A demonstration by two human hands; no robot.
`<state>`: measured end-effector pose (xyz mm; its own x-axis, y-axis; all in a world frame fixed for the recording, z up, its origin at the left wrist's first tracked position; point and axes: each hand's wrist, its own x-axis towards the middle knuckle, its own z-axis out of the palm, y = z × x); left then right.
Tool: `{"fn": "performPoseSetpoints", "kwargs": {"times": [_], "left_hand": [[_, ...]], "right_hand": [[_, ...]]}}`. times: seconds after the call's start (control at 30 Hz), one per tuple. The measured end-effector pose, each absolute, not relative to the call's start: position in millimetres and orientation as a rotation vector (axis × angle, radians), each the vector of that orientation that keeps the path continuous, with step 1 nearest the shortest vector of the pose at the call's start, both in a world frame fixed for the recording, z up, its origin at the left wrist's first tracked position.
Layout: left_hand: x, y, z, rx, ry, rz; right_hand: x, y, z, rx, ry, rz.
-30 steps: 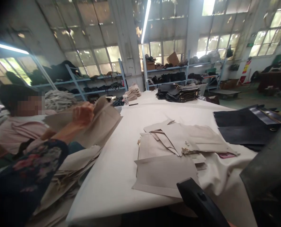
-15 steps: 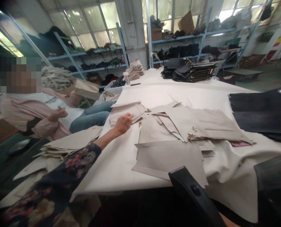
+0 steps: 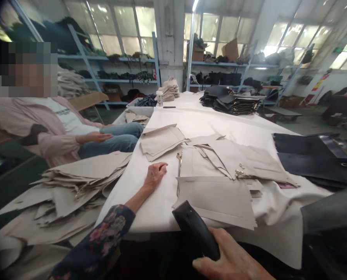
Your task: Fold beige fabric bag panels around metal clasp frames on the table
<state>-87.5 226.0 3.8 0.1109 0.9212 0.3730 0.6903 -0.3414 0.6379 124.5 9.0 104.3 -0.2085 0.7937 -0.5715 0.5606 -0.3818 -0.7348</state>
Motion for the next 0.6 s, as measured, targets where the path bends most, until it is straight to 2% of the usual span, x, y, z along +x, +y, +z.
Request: {"fn": "performPoseSetpoints", "kwargs": {"times": [0.43, 0.6], "left_hand": [[-83.2, 230.6, 3.4, 1.965, 1.496, 1.052], [-86.2, 229.8, 7.2, 1.848, 1.427, 1.068]], "right_hand": [[85.8, 40.5, 99.3, -1.595, -1.651, 1.806], [99.5, 10.1, 117.0, -1.763, -1.628, 1.771]]}}
